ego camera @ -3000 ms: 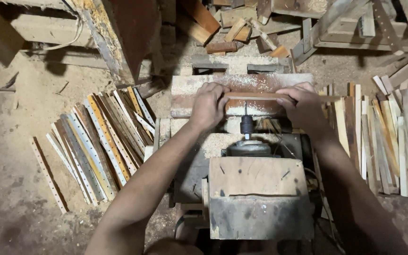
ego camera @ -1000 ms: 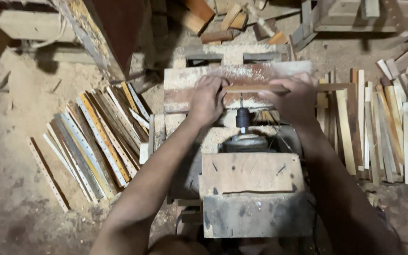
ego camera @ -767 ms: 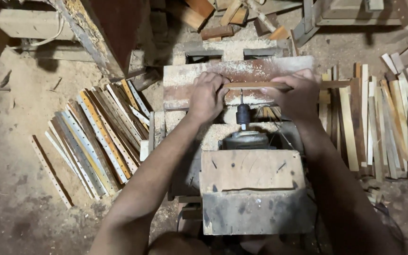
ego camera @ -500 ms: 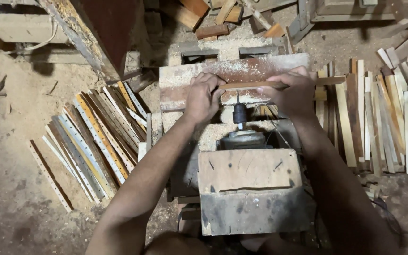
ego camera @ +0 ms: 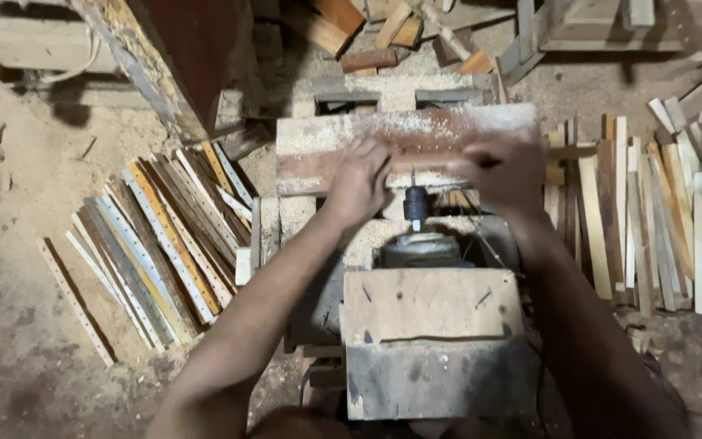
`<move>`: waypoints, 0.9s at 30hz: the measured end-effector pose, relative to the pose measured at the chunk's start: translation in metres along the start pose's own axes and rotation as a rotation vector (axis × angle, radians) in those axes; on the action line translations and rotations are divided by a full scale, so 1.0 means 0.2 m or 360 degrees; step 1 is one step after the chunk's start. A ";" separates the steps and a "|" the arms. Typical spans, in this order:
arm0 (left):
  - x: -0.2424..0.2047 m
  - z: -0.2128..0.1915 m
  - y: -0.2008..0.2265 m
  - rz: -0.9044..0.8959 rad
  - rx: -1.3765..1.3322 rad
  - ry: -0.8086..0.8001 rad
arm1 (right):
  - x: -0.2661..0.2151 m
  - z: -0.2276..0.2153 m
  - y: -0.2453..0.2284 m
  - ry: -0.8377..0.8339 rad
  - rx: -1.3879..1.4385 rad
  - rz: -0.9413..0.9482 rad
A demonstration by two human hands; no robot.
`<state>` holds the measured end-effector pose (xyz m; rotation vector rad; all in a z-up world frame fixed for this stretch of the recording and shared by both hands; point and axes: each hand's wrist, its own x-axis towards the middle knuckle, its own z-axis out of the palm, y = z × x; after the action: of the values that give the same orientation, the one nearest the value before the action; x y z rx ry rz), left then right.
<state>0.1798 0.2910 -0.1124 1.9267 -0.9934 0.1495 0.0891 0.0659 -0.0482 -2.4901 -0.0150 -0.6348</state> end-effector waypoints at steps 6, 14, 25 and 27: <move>0.01 0.13 -0.21 -0.0087 0.0160 0.0040 | -0.02 0.14 0.08 0.0064 -0.0195 0.0114; 0.00 0.14 -0.23 -0.0130 0.0099 -0.0003 | -0.02 0.14 0.13 0.0062 -0.0117 0.0033; -0.03 0.15 -0.27 -0.0088 0.0042 0.0027 | -0.04 0.17 0.20 0.0050 -0.0053 0.0058; -0.04 0.15 -0.27 -0.0092 0.0017 0.0034 | -0.04 0.16 0.19 -0.0018 -0.0065 0.0117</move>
<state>0.2037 0.2847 -0.1698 1.9575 -0.9235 0.1423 0.1021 0.0517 -0.0949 -2.5206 0.0861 -0.5961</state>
